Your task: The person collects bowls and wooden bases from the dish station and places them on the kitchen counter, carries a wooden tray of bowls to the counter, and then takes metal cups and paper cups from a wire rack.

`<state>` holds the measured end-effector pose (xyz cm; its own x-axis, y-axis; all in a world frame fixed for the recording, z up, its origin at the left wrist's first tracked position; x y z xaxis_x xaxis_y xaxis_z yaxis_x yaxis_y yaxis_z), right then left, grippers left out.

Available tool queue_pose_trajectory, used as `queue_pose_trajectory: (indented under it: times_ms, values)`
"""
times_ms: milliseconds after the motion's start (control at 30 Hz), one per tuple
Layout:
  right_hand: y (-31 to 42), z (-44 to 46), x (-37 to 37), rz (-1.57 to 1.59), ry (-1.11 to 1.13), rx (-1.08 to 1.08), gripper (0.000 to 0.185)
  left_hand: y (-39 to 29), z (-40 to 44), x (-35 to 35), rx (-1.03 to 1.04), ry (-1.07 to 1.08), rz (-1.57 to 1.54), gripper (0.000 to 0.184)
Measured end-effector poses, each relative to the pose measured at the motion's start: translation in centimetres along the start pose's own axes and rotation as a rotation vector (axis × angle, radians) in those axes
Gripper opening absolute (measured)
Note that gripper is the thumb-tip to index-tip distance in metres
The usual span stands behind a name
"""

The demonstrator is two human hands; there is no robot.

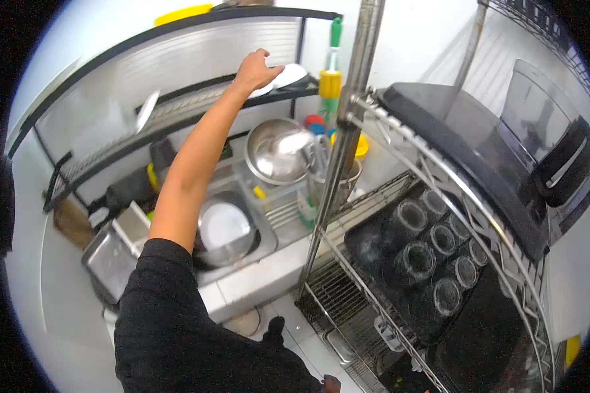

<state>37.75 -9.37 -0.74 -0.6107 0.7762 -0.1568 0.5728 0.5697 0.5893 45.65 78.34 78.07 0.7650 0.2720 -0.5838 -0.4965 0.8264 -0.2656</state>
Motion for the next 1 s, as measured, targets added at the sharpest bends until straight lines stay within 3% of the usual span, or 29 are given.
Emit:
queue_pose_trajectory:
  times_ms: [67,100,133,167,200,300,500,567,600,667,733,867,933,1000]
  values:
    - [3.6,1.9,2.4,-0.006,-0.06,-0.521,0.036,0.7,3.6,6.0,0.14,0.182,0.137,0.093]
    - [4.2,2.7,3.5,-0.017,-0.097,-0.771,0.036,2.5,5.7,10.0,0.144,0.326,0.197,0.112]
    - [5.4,3.4,4.2,-0.041,-0.11,-0.634,0.036,3.1,6.4,11.8,0.071,0.533,0.216,0.13]
    - [5.3,4.3,4.5,-0.098,-0.101,-0.339,0.037,3.5,6.8,12.7,0.035,0.62,0.161,0.135]
    - [5.9,4.3,4.7,-0.11,-0.101,-0.205,0.037,4.0,6.9,13.5,-0.006,0.708,0.108,0.14]
    - [5.4,5.0,4.3,-0.113,-0.122,-0.096,0.038,4.3,7.3,15.6,-0.005,0.968,-0.002,0.137]
    - [-2.9,9.9,3.9,-0.188,-0.087,-0.118,0.041,4.4,7.4,15.6,-0.09,0.949,-0.12,0.121]
    - [-4.3,8.6,4.7,-0.13,-0.005,-0.687,0.039,3.1,8.3,14.2,0.003,0.91,-0.2,0.119]
    - [-4.0,10.1,4.5,-0.261,-0.046,-0.384,0.04,4.0,9.8,14.5,0.051,0.794,-0.215,0.122]
    - [-1.6,10.6,4.3,-0.33,-0.052,-0.195,0.041,5.4,10.8,12.4,-0.052,0.718,-0.277,0.124]
    - [-0.7,10.9,4.0,-0.352,-0.03,-0.149,0.042,6.1,10.4,9.2,-0.081,0.677,-0.283,0.125]
    - [-0.2,12.8,3.7,-0.395,0.018,-0.141,0.044,7.0,7.9,4.5,0.106,0.789,0.012,0.124]
    - [-1.3,14.1,3.8,-0.445,0.044,-0.176,0.045,3.9,4.8,2.5,0.184,0.949,-0.034,0.11]
    - [-1.3,14.1,3.7,-0.528,0.069,-0.286,0.047,5.3,3.3,2.4,0.122,0.904,0.074,0.106]
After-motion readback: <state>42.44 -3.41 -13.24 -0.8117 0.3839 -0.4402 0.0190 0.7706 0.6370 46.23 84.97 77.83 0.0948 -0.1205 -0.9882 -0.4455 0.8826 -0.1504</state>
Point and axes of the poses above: each hand's wrist, its own z-axis towards the middle knuckle, its own x-axis out of the palm, y = z × x, the point moved 8 cm from there along z, towards the middle knuckle, and after that the axes turned 8 degrees about x, right-handed, at the moved point
